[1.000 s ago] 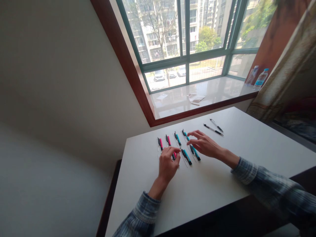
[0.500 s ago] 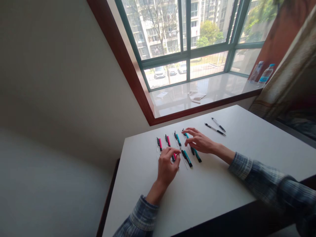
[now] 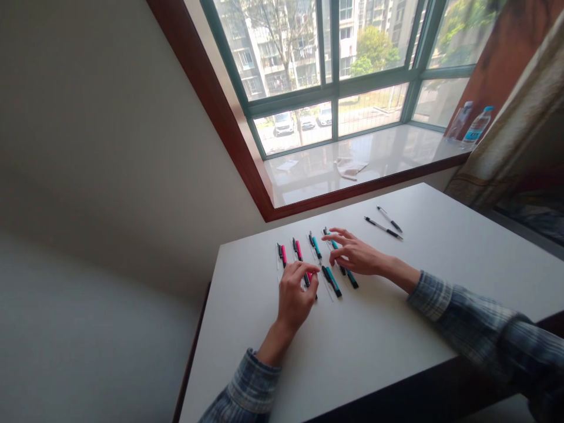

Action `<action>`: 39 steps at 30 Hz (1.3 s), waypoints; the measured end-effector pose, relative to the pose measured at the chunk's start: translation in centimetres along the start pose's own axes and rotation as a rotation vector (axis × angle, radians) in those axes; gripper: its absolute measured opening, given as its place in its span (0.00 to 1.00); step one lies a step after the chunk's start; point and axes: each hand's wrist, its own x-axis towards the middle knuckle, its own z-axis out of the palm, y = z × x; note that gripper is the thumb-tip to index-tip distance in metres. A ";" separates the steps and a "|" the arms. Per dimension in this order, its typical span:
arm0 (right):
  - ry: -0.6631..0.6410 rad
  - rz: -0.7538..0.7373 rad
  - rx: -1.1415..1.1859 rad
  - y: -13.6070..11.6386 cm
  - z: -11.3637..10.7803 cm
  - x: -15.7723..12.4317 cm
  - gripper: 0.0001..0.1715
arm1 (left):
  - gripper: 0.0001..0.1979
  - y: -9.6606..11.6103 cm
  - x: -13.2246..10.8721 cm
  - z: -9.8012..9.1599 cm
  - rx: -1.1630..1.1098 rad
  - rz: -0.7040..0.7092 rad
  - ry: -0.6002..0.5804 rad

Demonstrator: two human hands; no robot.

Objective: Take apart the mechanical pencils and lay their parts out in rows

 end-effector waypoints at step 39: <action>-0.117 -0.020 0.081 -0.3 -0.5 -0.2 0.12 | 0.07 0.0 0.5 -0.5 0.026 0.021 0.001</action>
